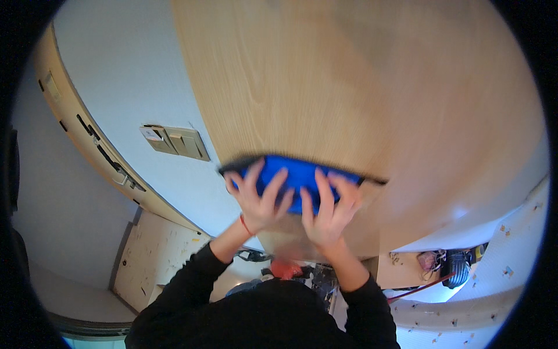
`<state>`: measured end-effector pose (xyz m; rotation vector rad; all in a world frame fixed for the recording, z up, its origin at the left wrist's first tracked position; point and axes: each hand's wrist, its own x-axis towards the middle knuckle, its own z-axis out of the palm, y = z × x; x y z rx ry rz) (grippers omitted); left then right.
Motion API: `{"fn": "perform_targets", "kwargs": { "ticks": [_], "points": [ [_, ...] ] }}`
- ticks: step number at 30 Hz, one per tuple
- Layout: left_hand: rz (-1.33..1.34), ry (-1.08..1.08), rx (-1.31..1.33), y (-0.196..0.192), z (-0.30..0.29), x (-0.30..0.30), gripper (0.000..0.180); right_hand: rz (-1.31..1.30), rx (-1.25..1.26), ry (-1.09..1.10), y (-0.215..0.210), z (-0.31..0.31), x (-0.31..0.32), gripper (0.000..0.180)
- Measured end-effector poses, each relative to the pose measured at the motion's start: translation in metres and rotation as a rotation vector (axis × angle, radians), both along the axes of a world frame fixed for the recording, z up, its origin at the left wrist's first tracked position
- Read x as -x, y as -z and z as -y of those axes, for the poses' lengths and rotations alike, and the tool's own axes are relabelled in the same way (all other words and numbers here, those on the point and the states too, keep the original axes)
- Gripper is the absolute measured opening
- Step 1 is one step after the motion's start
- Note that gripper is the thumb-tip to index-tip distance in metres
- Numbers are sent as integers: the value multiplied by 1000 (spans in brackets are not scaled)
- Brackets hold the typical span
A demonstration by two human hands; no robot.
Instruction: The person wipes a white wall and a light wood door with a blue cloth, moving the cloth in broad strokes across the surfaces. The person folds the cloth and continues wiping different sections of the door and adjacent wall.
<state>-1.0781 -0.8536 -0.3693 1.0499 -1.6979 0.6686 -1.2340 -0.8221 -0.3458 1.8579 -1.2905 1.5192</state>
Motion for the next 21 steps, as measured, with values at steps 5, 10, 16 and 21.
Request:
{"fn": "perform_targets", "kwargs": {
  "ticks": [5,10,16,21],
  "points": [
    [-12,8,12,-58,28,4,45,-179,57,256,-49,27,-16,33],
    [86,-54,-124,57,15,8,33,-263,95,245,76,33,-9,37],
    [222,77,-345,149,-11,-1,26,-383,-145,150,174,-5,8,40],
    [127,-31,-57,34,19,-10,31,-293,26,167,56,23,-1,42]
  ]
}}
